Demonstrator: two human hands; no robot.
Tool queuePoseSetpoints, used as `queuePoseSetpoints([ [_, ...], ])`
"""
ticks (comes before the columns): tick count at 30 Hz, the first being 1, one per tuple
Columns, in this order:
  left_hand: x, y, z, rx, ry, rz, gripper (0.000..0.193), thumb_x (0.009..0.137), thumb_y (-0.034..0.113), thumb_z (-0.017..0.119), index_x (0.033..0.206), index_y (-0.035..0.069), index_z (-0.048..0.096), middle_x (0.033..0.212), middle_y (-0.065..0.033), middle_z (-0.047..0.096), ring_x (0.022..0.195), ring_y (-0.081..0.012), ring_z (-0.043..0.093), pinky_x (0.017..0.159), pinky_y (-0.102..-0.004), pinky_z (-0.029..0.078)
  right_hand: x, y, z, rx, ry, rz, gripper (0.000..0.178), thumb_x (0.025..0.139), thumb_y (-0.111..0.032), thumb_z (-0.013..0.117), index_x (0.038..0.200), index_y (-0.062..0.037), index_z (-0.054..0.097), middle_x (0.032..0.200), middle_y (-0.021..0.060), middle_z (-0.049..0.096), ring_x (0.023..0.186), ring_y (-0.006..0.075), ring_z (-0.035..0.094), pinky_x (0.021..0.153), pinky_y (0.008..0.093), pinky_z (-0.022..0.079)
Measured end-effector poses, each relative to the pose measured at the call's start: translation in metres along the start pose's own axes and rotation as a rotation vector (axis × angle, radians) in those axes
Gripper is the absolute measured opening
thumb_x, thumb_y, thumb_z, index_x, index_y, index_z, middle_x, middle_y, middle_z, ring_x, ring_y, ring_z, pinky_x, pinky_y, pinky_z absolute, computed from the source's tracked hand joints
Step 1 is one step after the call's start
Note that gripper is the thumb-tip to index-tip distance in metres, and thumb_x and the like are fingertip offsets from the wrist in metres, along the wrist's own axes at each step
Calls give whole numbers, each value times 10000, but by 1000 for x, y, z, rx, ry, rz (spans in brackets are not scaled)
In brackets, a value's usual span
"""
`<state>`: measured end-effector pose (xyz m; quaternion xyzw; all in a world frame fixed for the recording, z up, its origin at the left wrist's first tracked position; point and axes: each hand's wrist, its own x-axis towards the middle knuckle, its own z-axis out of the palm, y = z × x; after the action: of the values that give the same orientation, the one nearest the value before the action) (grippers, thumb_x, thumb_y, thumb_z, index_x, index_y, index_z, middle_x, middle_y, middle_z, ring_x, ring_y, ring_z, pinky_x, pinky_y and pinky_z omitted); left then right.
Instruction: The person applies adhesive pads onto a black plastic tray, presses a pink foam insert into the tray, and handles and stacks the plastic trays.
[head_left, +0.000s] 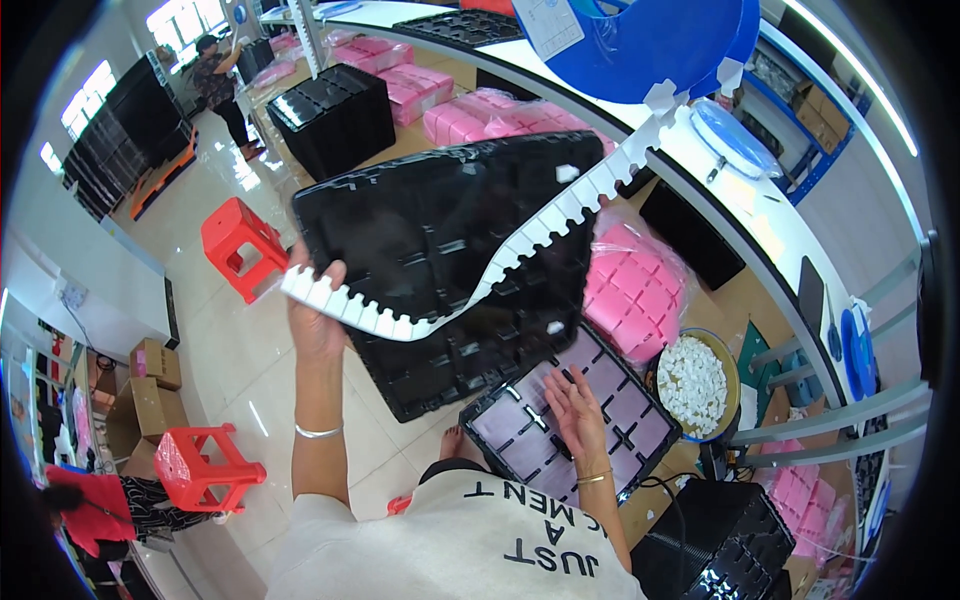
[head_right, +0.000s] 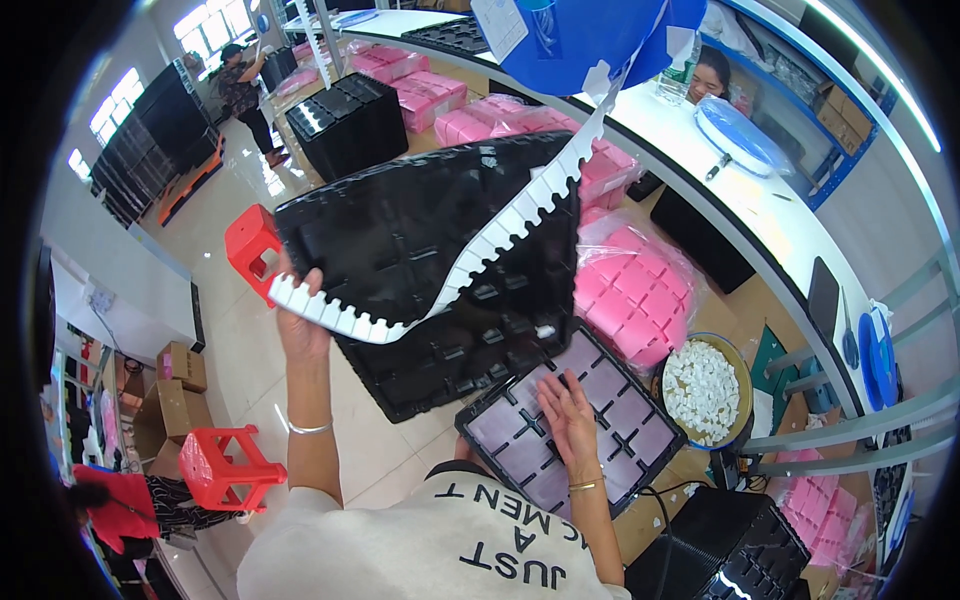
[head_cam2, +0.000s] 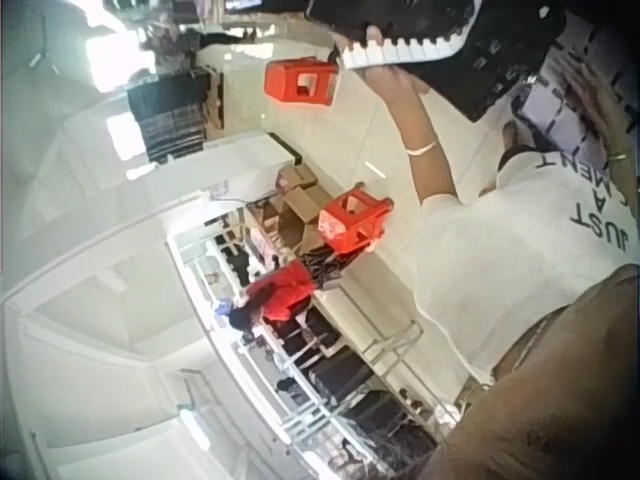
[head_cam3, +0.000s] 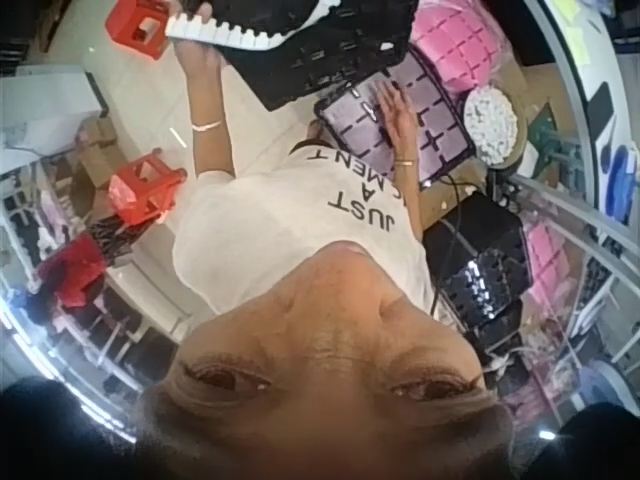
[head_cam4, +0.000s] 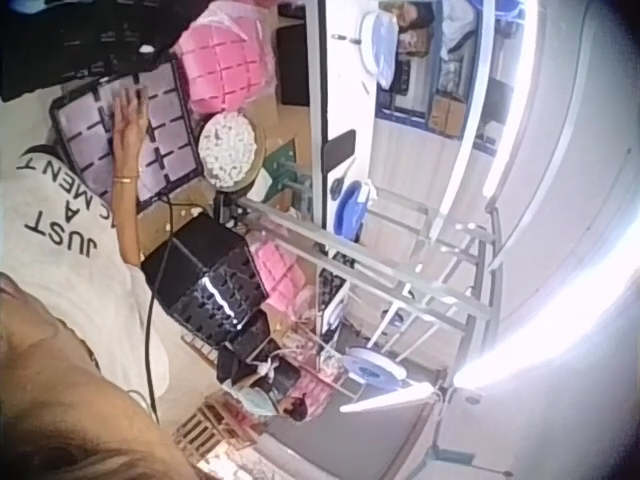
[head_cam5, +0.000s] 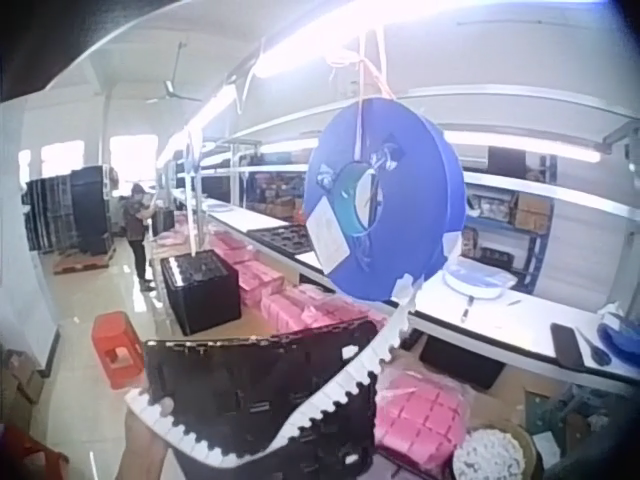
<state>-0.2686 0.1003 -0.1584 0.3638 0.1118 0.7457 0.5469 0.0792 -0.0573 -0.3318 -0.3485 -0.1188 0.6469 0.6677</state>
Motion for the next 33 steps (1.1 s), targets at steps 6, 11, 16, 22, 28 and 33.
queuePoseSetpoints([
  [6,-12,30,34,1127,-68,407,459,838,13,645,1288,-26,565,1155,-94,645,1013,-164,600,902,-265,474,-7,-1,17,-128,-70,112,490,1020,-187,543,1425,49,401,1383,226,532,1248,298,572,1052,373,492],
  [11,-15,1,51,1278,-663,544,455,788,-46,625,1225,75,660,1199,-121,702,1054,-300,663,898,-389,545,-3,-2,38,-128,-123,140,480,1028,-196,529,1417,56,406,1388,233,525,1252,298,568,1056,370,489],
  [16,-33,-41,11,1453,-781,478,340,864,129,633,1199,139,692,1235,-30,697,1107,-245,654,915,-383,521,16,4,64,-87,-200,137,443,1047,-188,485,1405,63,413,1370,227,539,1252,297,571,1067,379,480],
  [22,-60,-72,-45,1441,-890,302,341,850,154,649,1185,166,710,1251,-15,689,1130,-214,654,873,-349,516,32,34,54,-75,-162,226,431,1053,-189,470,1411,45,416,1350,201,554,1235,276,581,1057,366,486],
  [28,-96,-102,-107,1363,-1119,118,351,874,68,604,1196,172,694,1267,18,678,1180,-188,617,884,-341,495,26,51,51,-75,-148,312,461,1050,-187,477,1448,22,376,1400,203,523,1239,265,576,1060,367,480],
  [33,-122,-132,-160,1207,-887,-335,507,848,-69,485,1232,195,684,1316,-33,636,1098,-237,609,996,-381,452,25,65,58,-118,-143,377,455,1040,-172,500,1433,29,391,1408,194,513,1246,280,572,1065,368,479],
])
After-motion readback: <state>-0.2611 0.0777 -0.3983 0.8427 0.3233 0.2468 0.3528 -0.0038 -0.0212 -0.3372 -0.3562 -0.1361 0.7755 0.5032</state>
